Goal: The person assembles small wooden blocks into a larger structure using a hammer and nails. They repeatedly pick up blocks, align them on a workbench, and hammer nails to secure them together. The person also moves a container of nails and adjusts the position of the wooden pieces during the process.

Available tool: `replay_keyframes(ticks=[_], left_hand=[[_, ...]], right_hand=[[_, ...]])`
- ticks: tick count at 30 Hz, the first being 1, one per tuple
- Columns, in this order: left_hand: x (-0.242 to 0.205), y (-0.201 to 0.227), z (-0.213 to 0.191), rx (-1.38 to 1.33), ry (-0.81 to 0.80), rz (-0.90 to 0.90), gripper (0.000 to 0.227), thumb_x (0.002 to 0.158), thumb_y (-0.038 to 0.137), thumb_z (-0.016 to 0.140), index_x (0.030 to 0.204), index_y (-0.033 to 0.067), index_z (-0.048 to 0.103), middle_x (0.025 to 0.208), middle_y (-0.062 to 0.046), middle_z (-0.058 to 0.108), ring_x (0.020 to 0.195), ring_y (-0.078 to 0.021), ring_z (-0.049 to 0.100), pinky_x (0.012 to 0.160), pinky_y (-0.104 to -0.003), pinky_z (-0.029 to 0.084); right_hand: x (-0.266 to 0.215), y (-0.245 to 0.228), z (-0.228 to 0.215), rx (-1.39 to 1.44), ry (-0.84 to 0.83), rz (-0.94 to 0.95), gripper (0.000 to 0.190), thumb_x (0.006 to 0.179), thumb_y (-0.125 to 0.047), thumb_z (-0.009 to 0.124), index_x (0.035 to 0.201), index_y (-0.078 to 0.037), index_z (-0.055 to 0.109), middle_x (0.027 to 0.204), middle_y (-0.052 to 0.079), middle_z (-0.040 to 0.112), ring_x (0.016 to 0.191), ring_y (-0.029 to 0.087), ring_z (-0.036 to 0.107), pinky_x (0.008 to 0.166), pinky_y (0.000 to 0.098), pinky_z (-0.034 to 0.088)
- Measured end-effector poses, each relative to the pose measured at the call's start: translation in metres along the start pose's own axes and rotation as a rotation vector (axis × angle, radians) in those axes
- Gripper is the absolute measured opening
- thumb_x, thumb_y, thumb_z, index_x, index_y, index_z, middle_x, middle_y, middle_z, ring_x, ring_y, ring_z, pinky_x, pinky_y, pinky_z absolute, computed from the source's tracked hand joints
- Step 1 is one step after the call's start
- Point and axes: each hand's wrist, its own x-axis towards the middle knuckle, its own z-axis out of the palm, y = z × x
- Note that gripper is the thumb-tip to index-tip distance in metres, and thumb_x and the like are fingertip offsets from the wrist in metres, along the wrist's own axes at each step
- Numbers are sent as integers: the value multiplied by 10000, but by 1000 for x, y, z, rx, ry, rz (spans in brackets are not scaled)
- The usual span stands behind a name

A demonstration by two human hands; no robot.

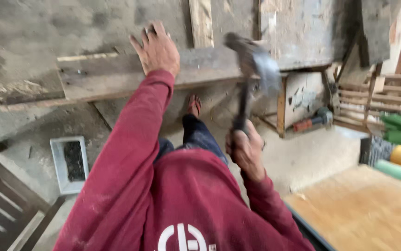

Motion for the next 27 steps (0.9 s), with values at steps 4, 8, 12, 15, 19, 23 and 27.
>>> replay_keyframes(ticks=[4,8,12,15,19,23,27], left_hand=[[6,-1,-9,36,20,16,306,1035,218,522,1289,56,472,1344,-232,589,1334,-414,494,1156,-671,194],[4,0,-12,4,-29,-33,306,1037,215,530,1301,71,472,1337,-214,591,1304,-385,520,1191,-648,196],[4,-5,-2,4,57,-20,304,1042,205,539,1310,75,475,1353,-194,591,1307,-384,522,1186,-646,207],[-2,-3,23,75,127,33,357,1010,192,531,1325,36,463,1333,-218,583,1275,-389,522,1140,-657,216],[8,-20,30,44,319,37,475,874,191,560,1318,37,490,1319,-220,578,1269,-387,516,1121,-616,264],[-5,-22,23,-360,415,36,337,1016,99,536,1351,90,576,1382,-180,563,1283,-378,532,1137,-483,430],[-81,-27,18,-601,919,-112,316,989,58,674,1293,131,629,1378,-112,567,1229,-329,554,1072,-412,493]], right_hand=[[9,-9,-4,242,-158,-343,567,979,-542,681,1194,-45,515,853,66,565,659,147,533,582,280,451],[37,21,1,-35,-105,119,407,987,-412,668,1069,-41,524,757,24,561,580,101,503,506,270,430],[50,41,-11,-407,-118,159,347,1048,-403,592,987,-61,595,668,-22,543,560,65,490,502,251,428],[39,45,-24,-252,-179,100,288,1034,-367,579,1041,-79,593,665,-31,539,541,59,484,487,240,416],[79,43,-21,-311,-315,289,324,1026,-379,587,1038,-56,596,656,-20,529,506,65,482,448,249,402],[102,30,-31,-344,-394,191,326,1010,-380,587,1037,-56,595,675,-9,557,490,85,526,423,272,436],[113,17,-10,-218,-585,149,307,1000,-350,635,1052,-56,560,654,33,547,480,131,533,424,287,457]])
